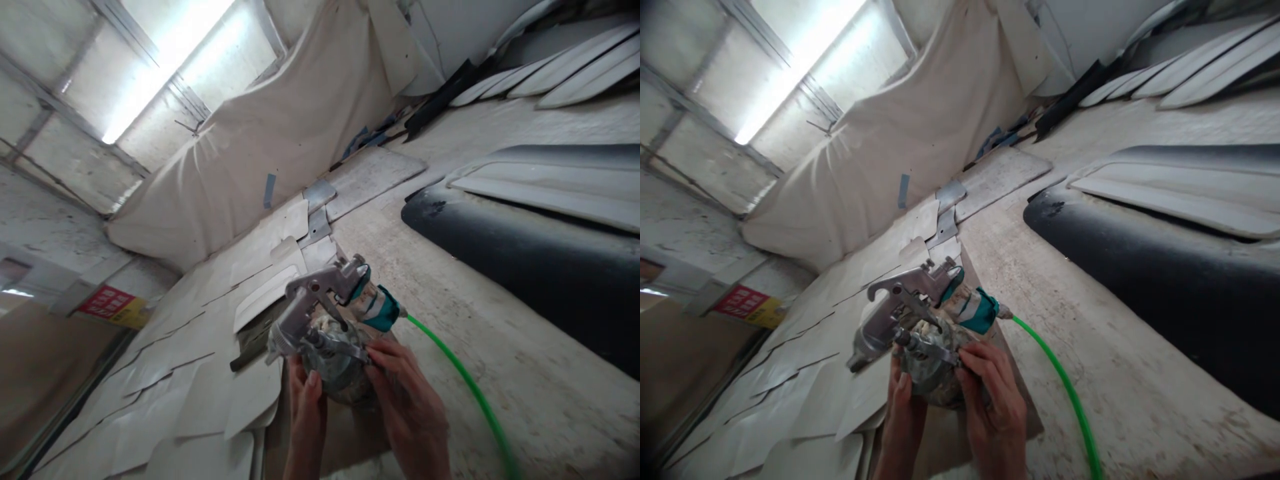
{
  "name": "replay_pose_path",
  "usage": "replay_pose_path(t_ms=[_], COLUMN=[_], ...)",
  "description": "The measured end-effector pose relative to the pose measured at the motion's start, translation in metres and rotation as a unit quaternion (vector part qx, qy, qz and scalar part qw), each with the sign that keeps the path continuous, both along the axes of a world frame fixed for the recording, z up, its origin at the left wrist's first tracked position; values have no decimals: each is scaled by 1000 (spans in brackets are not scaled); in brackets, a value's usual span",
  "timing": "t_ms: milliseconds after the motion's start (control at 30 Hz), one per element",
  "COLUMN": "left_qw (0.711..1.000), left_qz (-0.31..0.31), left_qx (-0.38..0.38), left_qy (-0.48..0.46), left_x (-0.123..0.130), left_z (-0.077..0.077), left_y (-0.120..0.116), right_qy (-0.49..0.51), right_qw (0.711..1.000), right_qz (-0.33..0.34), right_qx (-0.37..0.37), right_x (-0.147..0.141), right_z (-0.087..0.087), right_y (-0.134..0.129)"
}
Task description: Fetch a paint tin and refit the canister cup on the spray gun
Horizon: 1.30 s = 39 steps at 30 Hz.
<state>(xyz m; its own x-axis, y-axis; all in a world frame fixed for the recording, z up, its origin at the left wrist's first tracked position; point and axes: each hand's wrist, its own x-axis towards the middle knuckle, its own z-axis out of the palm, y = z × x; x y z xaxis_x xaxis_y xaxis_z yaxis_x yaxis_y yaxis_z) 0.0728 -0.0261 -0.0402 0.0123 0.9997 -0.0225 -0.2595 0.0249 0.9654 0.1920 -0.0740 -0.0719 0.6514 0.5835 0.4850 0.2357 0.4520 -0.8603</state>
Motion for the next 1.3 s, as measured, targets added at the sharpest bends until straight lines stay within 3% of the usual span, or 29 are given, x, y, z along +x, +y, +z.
replay_pose_path(t_ms=[200,400,567,733,833,933,1067,1200,1300], left_qw=[990,978,966,963,963,963,972,984,990], left_qz=[-30,-65,-107,-103,-66,-30,-7,-13,-11], left_qx=[-94,-133,-166,-174,-162,-157,-156,-141,-132], left_qy=[-104,-148,-168,-178,-205,-218,-176,-104,-53], left_x=[-14,-17,-26,-31,-34,-38,-44,-43,-34], left_z=[2,26,40,45,42,32,14,-2,-11], left_y=[12,31,42,39,28,15,-4,-21,-26], right_qy=[-4,144,147,136,199,268,187,117,120], right_qw=[998,977,972,961,949,939,944,948,954], right_qz=[9,15,24,34,63,76,62,-25,-36], right_qx=[-61,-155,-183,-238,-237,-202,-264,-295,-274], right_x=[-7,-21,-21,-19,-22,-23,-10,28,59], right_z=[1,21,25,41,42,31,26,50,62], right_y=[-6,-14,-16,-19,-26,-41,-55,-31,3])
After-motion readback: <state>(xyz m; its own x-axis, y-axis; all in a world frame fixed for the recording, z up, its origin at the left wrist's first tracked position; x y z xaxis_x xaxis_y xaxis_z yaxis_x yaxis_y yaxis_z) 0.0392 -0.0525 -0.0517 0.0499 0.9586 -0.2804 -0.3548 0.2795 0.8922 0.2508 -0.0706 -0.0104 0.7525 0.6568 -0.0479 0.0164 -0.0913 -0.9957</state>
